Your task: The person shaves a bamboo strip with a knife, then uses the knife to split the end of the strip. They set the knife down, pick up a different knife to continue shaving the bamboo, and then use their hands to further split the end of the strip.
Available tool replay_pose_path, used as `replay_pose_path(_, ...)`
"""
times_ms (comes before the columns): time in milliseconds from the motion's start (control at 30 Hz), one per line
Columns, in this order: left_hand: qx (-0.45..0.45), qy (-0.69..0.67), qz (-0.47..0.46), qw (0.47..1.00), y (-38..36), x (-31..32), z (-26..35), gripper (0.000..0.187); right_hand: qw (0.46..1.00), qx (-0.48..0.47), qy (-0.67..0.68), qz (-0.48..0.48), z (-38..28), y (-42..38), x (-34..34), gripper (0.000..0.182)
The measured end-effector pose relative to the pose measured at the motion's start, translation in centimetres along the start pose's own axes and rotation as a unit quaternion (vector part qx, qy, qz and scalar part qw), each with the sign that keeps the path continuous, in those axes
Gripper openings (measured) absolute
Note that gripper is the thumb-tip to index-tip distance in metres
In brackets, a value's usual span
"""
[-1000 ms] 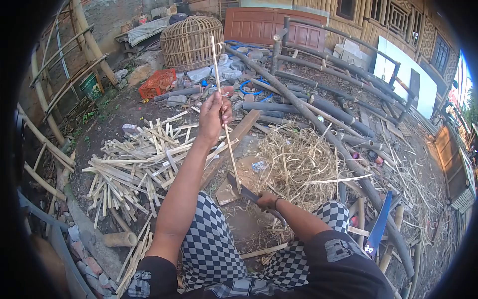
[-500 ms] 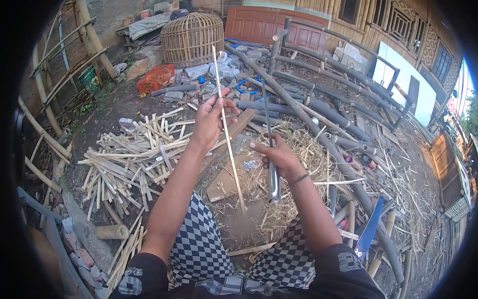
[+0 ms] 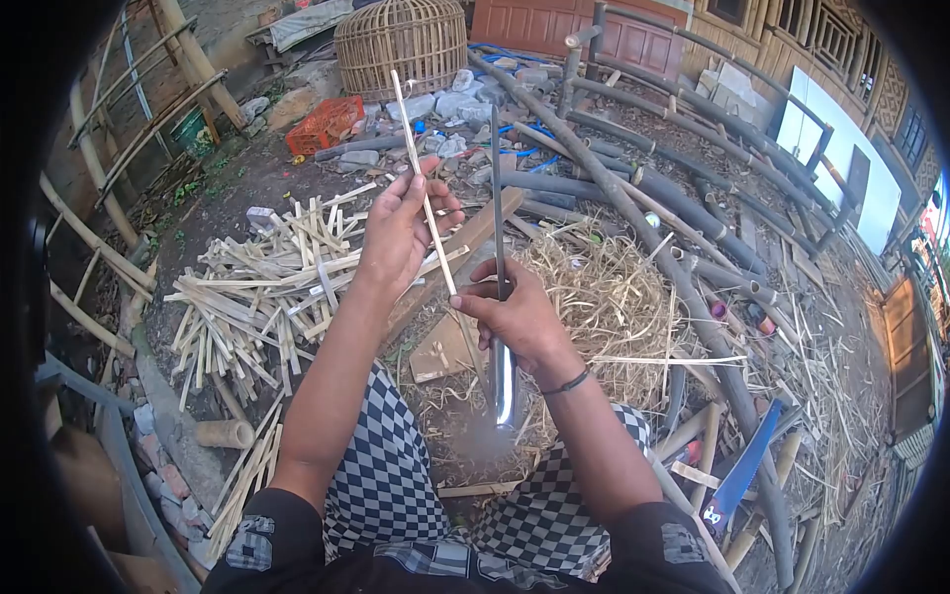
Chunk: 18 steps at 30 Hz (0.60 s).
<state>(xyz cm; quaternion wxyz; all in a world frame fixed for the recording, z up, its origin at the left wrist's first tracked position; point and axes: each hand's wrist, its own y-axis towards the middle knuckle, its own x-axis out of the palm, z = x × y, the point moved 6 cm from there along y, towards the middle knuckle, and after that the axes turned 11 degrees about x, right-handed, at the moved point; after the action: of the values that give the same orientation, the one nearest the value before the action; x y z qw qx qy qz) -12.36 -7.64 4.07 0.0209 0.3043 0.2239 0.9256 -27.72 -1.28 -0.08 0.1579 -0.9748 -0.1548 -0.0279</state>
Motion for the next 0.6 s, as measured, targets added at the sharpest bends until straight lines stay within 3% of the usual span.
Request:
replay_pose_path(300, 0.046, 0.034, -0.009, 0.998, 1.1, -1.9, 1.4, 0.036, 1.000, 0.013, -0.002, 0.014, 1.6, 1.9, -0.9, 0.033)
replay_pose_path(500, 0.122, 0.089, 0.076, 0.986, 1.3, -3.6, 4.4, 0.037, 0.997, 0.009, -0.063, 0.050, 2.7, 3.4, -1.8, 0.028)
replay_pose_path(600, 0.154, 0.096, 0.067, 0.981, 1.4, -4.4, 5.3, 0.043, 0.994, 0.001, -0.088, 0.066, 3.2, 3.9, -1.8, 0.024)
